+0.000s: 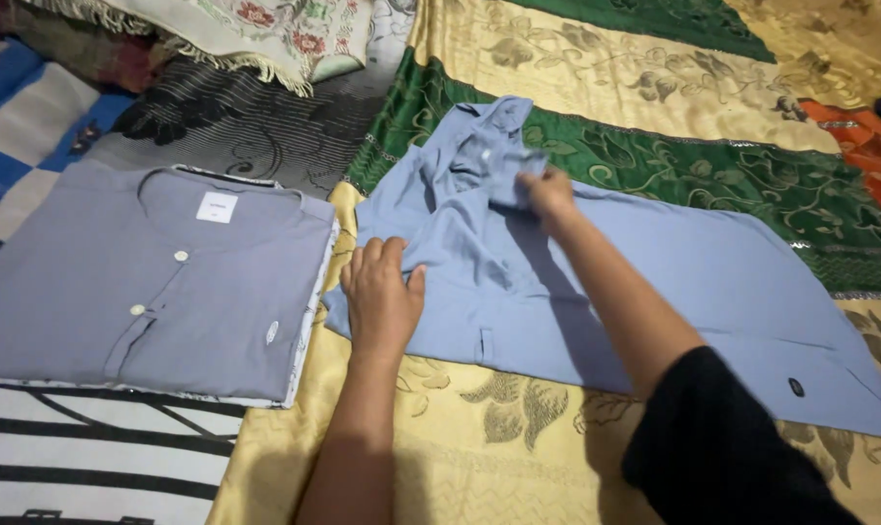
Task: Ironing and folding a blue long-sleeved shirt on a bed.
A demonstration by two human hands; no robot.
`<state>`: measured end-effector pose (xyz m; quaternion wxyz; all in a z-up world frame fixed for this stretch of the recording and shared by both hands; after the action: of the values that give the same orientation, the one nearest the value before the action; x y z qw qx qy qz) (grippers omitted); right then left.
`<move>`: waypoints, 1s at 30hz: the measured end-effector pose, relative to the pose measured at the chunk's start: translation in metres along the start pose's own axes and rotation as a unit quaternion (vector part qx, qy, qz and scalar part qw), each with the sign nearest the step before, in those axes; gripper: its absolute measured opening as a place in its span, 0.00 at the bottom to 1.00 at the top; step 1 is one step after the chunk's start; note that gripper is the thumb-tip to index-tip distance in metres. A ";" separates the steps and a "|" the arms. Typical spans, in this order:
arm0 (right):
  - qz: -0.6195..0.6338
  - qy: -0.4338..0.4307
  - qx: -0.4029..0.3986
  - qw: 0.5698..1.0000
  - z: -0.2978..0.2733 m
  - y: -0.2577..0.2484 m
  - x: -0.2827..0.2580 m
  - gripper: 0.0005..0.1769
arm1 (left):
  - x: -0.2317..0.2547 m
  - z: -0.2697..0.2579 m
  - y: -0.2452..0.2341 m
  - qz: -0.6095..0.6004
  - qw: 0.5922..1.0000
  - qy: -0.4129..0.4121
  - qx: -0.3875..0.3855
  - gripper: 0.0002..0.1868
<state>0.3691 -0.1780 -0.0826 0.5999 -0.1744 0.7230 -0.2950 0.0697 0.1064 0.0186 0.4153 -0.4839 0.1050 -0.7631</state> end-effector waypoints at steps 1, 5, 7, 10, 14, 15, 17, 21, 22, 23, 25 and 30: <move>-0.002 0.002 0.000 1.000 -0.008 -0.018 -0.011 0.24 | -0.003 0.000 0.000 -0.002 1.000 -0.001 -0.002 0.21; 0.167 -0.073 -0.012 0.983 -0.032 -0.117 -0.046 0.13 | -0.004 0.000 0.002 -0.019 1.000 0.019 0.006 0.20; 0.170 -0.082 0.004 0.982 -0.043 -0.173 -0.046 0.13 | -0.006 -0.002 0.003 -0.022 0.999 0.025 0.004 0.19; 0.195 -0.104 0.008 0.975 -0.067 -0.256 -0.036 0.10 | -0.006 -0.002 0.003 -0.027 0.998 0.052 0.016 0.19; 0.240 -0.092 0.013 0.966 -0.102 -0.347 0.009 0.07 | -0.003 -0.003 0.001 -0.010 0.997 0.070 0.014 0.15; 0.257 -0.082 0.011 0.963 -0.109 -0.367 0.026 0.07 | -0.001 -0.004 0.000 -0.007 0.996 0.082 0.015 0.14; 0.262 -0.052 0.005 0.964 -0.117 -0.398 0.069 0.05 | 0.001 -0.006 -0.001 -0.004 0.995 0.099 0.015 0.14; 0.325 0.006 -0.049 0.944 -0.137 -0.431 0.154 0.06 | 0.007 -0.010 -0.004 -0.013 0.989 0.145 0.019 0.14; 0.328 0.008 -0.044 0.944 -0.155 -0.427 0.164 0.06 | 0.008 -0.012 -0.005 -0.015 0.988 0.150 0.015 0.14; 0.296 0.028 -0.048 0.953 -0.173 -0.422 0.174 0.07 | 0.008 -0.012 -0.004 -0.009 0.989 0.147 0.006 0.16; 0.267 0.052 -0.050 0.961 -0.199 -0.407 0.201 0.08 | 0.012 -0.016 -0.007 -0.004 0.989 0.148 -0.007 0.18; 0.076 0.103 -0.018 0.992 -0.236 -0.366 0.252 0.29 | 0.020 -0.025 -0.013 0.023 0.988 0.138 -0.062 0.19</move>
<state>0.0478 -0.5596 -0.0180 0.5398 -0.0990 0.7971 -0.2517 0.0384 0.0936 0.0263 0.3835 -0.3966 0.2199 -0.8046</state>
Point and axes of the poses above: each hand's wrist, its own z-axis towards the middle knuckle, its own y-axis out of the palm, x = y × z, the point moved 3 cm from there along z, towards the middle knuckle, and after that the axes turned 8 degrees about -z, right-handed, at the moved point
